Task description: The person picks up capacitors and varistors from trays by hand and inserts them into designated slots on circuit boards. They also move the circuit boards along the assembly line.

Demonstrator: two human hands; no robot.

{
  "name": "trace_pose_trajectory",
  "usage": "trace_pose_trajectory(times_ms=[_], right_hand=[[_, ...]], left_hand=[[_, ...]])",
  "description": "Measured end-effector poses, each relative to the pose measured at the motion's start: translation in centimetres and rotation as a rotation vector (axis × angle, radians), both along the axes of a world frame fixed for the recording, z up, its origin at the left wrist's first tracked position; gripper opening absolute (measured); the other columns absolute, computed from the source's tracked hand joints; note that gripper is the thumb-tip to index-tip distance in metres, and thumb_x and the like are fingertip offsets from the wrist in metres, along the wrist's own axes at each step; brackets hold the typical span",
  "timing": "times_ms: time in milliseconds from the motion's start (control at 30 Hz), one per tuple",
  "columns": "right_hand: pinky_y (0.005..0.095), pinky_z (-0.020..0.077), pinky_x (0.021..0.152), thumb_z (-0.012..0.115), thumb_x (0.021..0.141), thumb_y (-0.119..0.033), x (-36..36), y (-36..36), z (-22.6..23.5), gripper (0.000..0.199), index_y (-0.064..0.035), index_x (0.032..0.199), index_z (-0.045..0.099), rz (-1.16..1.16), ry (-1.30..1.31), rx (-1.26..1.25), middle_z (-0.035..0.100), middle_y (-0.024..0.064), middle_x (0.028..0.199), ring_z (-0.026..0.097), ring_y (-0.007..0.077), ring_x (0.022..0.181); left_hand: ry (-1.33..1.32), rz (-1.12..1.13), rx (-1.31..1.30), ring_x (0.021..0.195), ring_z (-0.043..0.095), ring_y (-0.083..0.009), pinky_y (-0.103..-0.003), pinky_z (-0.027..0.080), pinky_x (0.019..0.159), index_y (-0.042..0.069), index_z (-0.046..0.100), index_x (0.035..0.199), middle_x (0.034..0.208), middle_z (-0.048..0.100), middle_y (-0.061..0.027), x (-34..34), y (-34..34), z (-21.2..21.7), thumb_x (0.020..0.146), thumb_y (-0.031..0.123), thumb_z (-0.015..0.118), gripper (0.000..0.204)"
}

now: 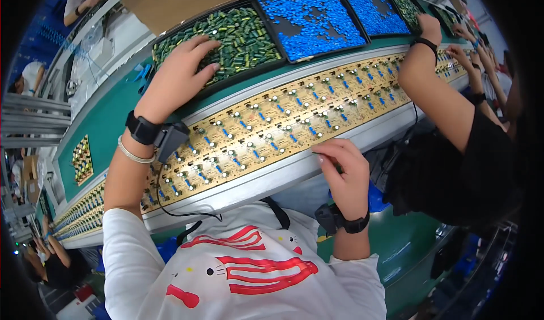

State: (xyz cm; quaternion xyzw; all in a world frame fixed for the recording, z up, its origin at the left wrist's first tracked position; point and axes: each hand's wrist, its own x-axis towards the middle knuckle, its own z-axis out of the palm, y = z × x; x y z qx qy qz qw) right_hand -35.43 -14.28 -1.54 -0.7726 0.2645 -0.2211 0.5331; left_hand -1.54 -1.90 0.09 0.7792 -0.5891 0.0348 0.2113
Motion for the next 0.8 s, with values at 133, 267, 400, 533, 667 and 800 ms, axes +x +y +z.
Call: trace_pose_trajectory(times_ms=[133, 267, 400, 533, 667, 800], right_hand=[[0.0289, 0.0529, 0.072, 0.068, 0.085, 0.005, 1.5, 0.3, -0.2, 0.018, -0.0001, 0.101, 0.072, 0.006, 0.095, -0.363, 0.068, 0.012, 0.095, 0.066, 0.0215, 0.08], [0.0334, 0.0526, 0.071, 0.07, 0.085, 0.0, 2.3, 0.7, 0.0, 0.014, -0.0012, 0.099, 0.071, 0.004, 0.175, -0.526, 0.069, 0.0127, 0.092, 0.065, 0.026, 0.077], [0.0349, 0.0517, 0.07, 0.071, 0.085, -0.002, 2.7, 0.9, -0.1, 0.013, -0.0013, 0.098, 0.071, 0.03, 0.24, -0.598, 0.068, 0.013, 0.09, 0.065, 0.027, 0.076], [0.0346, 0.0513, 0.069, 0.069, 0.086, -0.001, 3.2, 0.8, -0.2, 0.011, -0.0009, 0.098, 0.07, 0.035, 0.244, -0.625, 0.068, 0.0131, 0.091, 0.065, 0.0272, 0.076], [0.0341, 0.0512, 0.069, 0.069, 0.087, -0.001, 3.4, 0.6, -0.4, 0.012, -0.0006, 0.099, 0.07, 0.037, 0.244, -0.665, 0.069, 0.0126, 0.091, 0.065, 0.027, 0.076], [0.0344, 0.0514, 0.069, 0.069, 0.087, -0.001, 3.5, 0.4, 0.3, 0.011, -0.0005, 0.098, 0.07, 0.037, 0.282, -0.639, 0.069, 0.0125, 0.091, 0.065, 0.0268, 0.076]], left_hand=[[0.159, -0.012, -0.006, 0.112, 0.059, -0.0329, -0.041, 0.048, 0.096, 0.006, 0.066, 0.117, 0.122, 0.061, -0.0132, 0.6, 1.7, -0.1, 0.093, 0.01, 0.064, 0.024], [0.03, -0.054, -0.174, 0.097, 0.06, -0.033, -0.043, 0.05, 0.086, 0.003, 0.07, 0.095, 0.096, 0.065, -0.0108, 0.8, 1.5, -1.0, 0.088, 0.008, 0.067, 0.01], [-0.071, -0.041, -0.243, 0.093, 0.06, -0.0309, -0.043, 0.049, 0.084, 0.005, 0.07, 0.093, 0.091, 0.065, -0.0088, 0.7, 1.8, -1.3, 0.089, 0.011, 0.068, 0.007], [-0.051, -0.081, -0.323, 0.09, 0.06, -0.0299, -0.042, 0.05, 0.079, 0.006, 0.069, 0.094, 0.088, 0.064, -0.0089, 0.4, 2.0, -1.5, 0.091, 0.014, 0.068, 0.009], [-0.051, -0.099, -0.362, 0.089, 0.06, -0.03, -0.042, 0.05, 0.078, 0.006, 0.069, 0.094, 0.086, 0.063, -0.0091, 0.7, 2.0, -1.8, 0.092, 0.016, 0.068, 0.011], [-0.043, -0.099, -0.376, 0.087, 0.059, -0.0308, -0.042, 0.05, 0.077, 0.006, 0.068, 0.092, 0.085, 0.062, -0.0093, 0.7, 2.0, -1.9, 0.094, 0.02, 0.067, 0.014]])
